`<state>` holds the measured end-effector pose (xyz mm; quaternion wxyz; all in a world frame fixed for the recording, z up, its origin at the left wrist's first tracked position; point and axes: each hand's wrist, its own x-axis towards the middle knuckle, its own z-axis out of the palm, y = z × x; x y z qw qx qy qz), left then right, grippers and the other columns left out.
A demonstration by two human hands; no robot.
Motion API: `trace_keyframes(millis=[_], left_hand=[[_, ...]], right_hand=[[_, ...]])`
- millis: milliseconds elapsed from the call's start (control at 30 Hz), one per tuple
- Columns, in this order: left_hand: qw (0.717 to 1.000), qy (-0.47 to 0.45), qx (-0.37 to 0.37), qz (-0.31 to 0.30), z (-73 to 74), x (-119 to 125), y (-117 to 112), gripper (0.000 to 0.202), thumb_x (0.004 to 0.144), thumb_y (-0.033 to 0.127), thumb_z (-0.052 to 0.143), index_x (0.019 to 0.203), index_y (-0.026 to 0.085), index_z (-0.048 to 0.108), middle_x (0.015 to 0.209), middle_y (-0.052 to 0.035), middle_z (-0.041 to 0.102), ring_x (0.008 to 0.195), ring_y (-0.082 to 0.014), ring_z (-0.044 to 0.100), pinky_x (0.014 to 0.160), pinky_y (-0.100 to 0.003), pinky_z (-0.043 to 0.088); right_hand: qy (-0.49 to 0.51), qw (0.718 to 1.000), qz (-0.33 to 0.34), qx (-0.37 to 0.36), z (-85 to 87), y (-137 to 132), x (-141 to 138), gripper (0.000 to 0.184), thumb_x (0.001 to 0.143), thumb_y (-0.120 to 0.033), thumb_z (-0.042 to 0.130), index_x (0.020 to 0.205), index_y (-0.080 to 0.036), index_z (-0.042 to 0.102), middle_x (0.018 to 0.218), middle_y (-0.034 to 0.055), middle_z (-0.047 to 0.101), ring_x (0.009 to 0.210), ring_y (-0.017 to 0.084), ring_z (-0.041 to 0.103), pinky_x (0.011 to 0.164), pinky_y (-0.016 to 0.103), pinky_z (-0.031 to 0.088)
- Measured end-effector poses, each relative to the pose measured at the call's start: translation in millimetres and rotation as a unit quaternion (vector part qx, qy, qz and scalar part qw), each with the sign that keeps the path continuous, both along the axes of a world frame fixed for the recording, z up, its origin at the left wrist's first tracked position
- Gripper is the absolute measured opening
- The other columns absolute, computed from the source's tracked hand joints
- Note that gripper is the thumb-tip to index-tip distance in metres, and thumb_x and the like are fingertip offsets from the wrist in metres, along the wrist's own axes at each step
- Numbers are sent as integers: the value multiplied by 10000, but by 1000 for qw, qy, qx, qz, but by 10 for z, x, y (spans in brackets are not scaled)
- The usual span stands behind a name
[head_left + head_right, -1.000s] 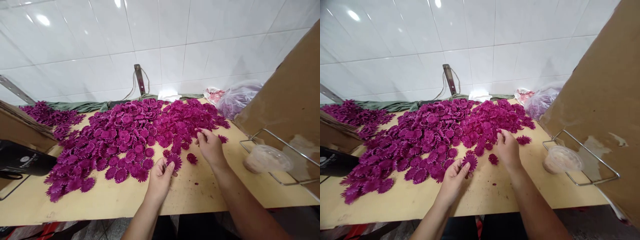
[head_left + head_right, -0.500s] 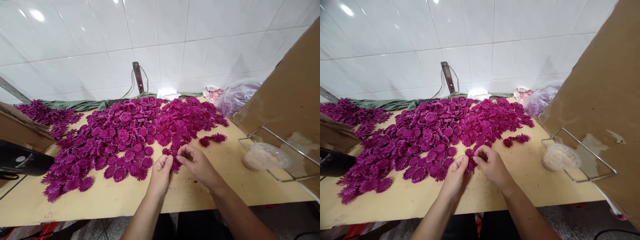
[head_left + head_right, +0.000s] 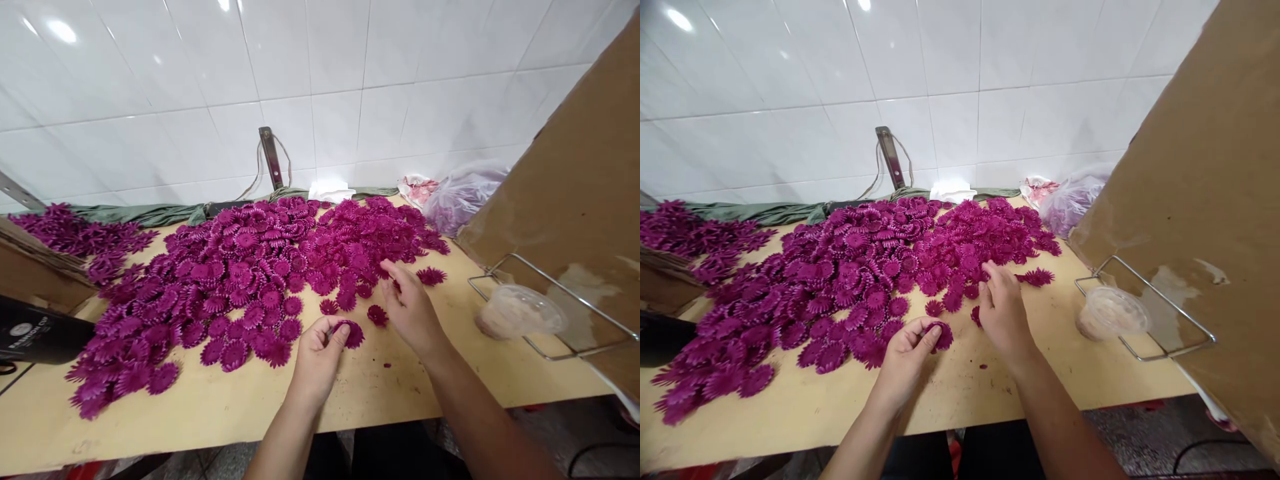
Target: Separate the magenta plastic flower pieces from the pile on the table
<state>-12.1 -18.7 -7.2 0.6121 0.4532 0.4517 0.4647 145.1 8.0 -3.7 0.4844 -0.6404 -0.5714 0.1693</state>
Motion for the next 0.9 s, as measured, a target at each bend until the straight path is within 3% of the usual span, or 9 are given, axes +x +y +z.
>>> trace_keyframes(millis=[67,167,367,600,733,833,900], left_hand=[[1000,3,5,-3,-17,21,15,335,616,457,686,581,158,538,528,43,464,524,-90,389,537,-222,326],[1000,-14,4,10,-61,50,25,396,619,507,669,552,171,470,512,63,403,510,-82,352,517,-215,309],[1000,-17,-7,5,-126,51,20,474,638,600,609,530,180,418,506,61,375,505,-84,345,510,-214,304],[999,20,41,-11,-101,53,-11,355,656,484,651,600,181,473,553,50,405,544,-97,358,532,-214,325],[999,30,44,-5,-75,21,-46,349,669,466,644,588,184,456,545,54,387,536,-92,344,527,-212,314],[999,24,37,8,-43,-18,-56,333,664,450,653,586,178,477,545,51,420,540,-92,375,547,-214,335],[1000,12,26,13,-27,-28,-43,292,657,425,665,620,169,531,562,41,475,548,-95,410,560,-218,357]], right_hand=[[37,995,87,-38,74,-175,-114,275,822,-331,477,1023,-181,590,1053,112,630,999,237,576,843,420,468],[108,964,216,-115,125,-378,-269,214,786,-305,554,963,-190,591,913,59,658,818,178,621,724,328,510],[185,938,265,-124,33,-380,-320,79,742,-223,568,808,-186,545,720,-3,589,682,127,563,644,271,476],[232,956,167,-70,-70,-241,-277,119,736,-293,558,694,-197,503,601,-36,512,553,109,505,539,241,447],[204,977,49,-25,-97,-37,-132,155,744,-338,548,700,-195,511,592,-12,563,547,138,552,540,275,475],[164,985,-42,-15,-131,158,67,213,762,-374,525,813,-170,563,715,67,644,674,202,623,641,368,511],[134,989,-53,-18,-139,216,150,287,749,-361,552,946,-155,587,926,134,662,859,247,630,765,434,497]])
